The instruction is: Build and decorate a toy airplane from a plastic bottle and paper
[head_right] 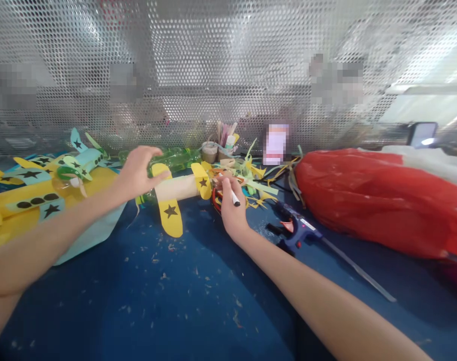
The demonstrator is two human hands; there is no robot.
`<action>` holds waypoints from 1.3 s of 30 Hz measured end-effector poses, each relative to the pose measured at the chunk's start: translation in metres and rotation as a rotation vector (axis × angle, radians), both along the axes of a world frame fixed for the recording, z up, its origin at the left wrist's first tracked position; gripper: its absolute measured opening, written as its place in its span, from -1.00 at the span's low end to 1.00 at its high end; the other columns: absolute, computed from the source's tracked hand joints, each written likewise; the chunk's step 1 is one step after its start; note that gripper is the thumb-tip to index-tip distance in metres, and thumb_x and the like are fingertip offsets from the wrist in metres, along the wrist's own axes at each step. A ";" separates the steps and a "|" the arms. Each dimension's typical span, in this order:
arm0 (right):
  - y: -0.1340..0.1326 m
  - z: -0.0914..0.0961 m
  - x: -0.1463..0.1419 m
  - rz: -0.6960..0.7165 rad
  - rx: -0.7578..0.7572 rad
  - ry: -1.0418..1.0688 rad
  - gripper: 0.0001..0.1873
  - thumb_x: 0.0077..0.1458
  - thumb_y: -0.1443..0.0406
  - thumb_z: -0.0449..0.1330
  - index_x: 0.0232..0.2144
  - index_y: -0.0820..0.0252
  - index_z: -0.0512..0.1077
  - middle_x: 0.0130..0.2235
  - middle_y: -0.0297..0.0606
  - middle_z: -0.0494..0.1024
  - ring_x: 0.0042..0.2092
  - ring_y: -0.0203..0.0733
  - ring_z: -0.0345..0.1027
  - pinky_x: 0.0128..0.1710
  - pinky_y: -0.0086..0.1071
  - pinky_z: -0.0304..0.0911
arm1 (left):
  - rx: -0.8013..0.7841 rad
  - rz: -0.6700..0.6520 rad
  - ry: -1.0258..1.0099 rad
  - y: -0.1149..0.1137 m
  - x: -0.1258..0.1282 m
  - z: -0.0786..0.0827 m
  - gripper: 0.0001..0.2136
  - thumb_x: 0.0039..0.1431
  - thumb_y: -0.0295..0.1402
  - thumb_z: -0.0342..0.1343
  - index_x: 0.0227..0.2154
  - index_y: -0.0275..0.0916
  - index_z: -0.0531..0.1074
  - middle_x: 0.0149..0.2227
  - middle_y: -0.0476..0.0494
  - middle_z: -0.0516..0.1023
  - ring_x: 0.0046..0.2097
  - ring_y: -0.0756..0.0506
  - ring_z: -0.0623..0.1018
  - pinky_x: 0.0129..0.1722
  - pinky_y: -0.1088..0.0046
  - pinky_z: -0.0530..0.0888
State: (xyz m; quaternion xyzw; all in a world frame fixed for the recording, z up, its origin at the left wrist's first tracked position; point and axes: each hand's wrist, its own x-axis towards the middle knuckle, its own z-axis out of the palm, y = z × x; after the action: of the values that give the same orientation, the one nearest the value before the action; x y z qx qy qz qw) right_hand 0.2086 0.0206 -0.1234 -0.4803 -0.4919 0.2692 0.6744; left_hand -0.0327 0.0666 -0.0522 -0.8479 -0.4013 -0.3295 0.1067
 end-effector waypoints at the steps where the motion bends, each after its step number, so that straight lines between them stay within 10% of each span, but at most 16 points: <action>1: 0.000 0.000 0.000 -0.010 0.001 -0.020 -0.65 0.14 -0.03 0.05 -0.34 0.09 0.38 -0.30 -0.25 0.46 -0.20 -0.14 0.37 -0.14 -0.21 0.29 | -0.009 0.077 -0.036 0.001 -0.010 -0.002 -0.63 0.20 -0.04 0.03 -0.13 -0.23 0.35 -0.11 -0.32 0.47 -0.02 -0.27 0.43 0.05 0.14 0.30; 4: 0.000 -0.001 0.001 -0.041 -0.009 -0.050 -0.68 0.14 -0.01 0.05 -0.31 0.08 0.35 -0.34 -0.30 0.43 -0.24 -0.16 0.34 -0.16 -0.23 0.28 | -0.199 0.146 0.020 0.005 -0.032 -0.005 -0.70 0.17 -0.03 0.04 -0.41 -0.18 0.36 -0.40 -0.15 0.54 -0.30 -0.16 0.51 -0.10 0.24 0.36; 8: 0.000 -0.003 0.002 -0.054 -0.027 -0.069 -0.70 0.15 0.02 0.03 -0.32 0.08 0.35 -0.39 -0.32 0.38 -0.30 -0.19 0.29 -0.20 -0.25 0.26 | -0.450 0.072 0.086 0.005 -0.044 -0.013 -0.67 0.13 0.00 0.05 -0.32 -0.18 0.38 -0.28 -0.19 0.62 -0.25 -0.16 0.57 -0.24 0.34 0.40; 13: 0.000 -0.003 0.002 -0.087 -0.014 -0.127 -0.70 0.14 0.02 0.03 -0.32 0.10 0.34 -0.38 -0.32 0.38 -0.29 -0.18 0.28 -0.23 -0.26 0.26 | -0.518 -0.012 0.118 0.005 -0.044 -0.028 -0.64 0.15 0.01 0.05 -0.21 -0.20 0.34 -0.19 -0.22 0.61 -0.12 -0.21 0.58 0.15 0.03 0.19; 25: -0.009 -0.003 0.000 -0.046 0.159 -0.205 -0.78 0.23 0.13 -0.03 -0.26 0.09 0.32 -0.33 -0.31 0.34 -0.27 -0.21 0.25 -0.22 -0.27 0.23 | -0.053 0.048 0.045 -0.006 -0.028 -0.069 -0.53 0.06 -0.04 0.24 -0.06 -0.22 0.36 -0.07 -0.20 0.52 0.05 -0.27 0.44 0.23 -0.06 0.12; 33: -0.039 0.007 -0.013 0.279 0.619 -0.910 -0.83 0.09 0.34 0.16 -0.22 0.09 0.29 -0.36 -0.31 0.47 -0.32 -0.19 0.34 -0.24 -0.25 0.18 | 0.067 0.048 0.088 -0.009 -0.031 -0.084 -0.52 0.21 -0.03 0.09 0.08 -0.23 0.32 0.00 -0.20 0.51 0.19 -0.30 0.28 0.29 -0.04 0.00; 39: -0.036 0.036 -0.028 0.405 0.387 -0.799 -0.92 0.17 0.36 0.07 -0.26 0.11 0.33 -0.39 -0.32 0.49 -0.34 -0.23 0.36 -0.28 -0.30 0.20 | 0.071 0.034 0.091 -0.009 -0.029 -0.084 -0.54 0.18 -0.11 0.15 0.06 -0.24 0.33 0.00 -0.19 0.50 0.21 -0.30 0.25 0.31 -0.03 -0.04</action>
State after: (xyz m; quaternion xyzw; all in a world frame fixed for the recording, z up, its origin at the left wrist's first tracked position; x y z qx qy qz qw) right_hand 0.1803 -0.0158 -0.0876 -0.3064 -0.8369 0.0930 0.4438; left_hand -0.0621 0.0572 -0.1363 -0.8508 -0.3985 -0.3027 0.1604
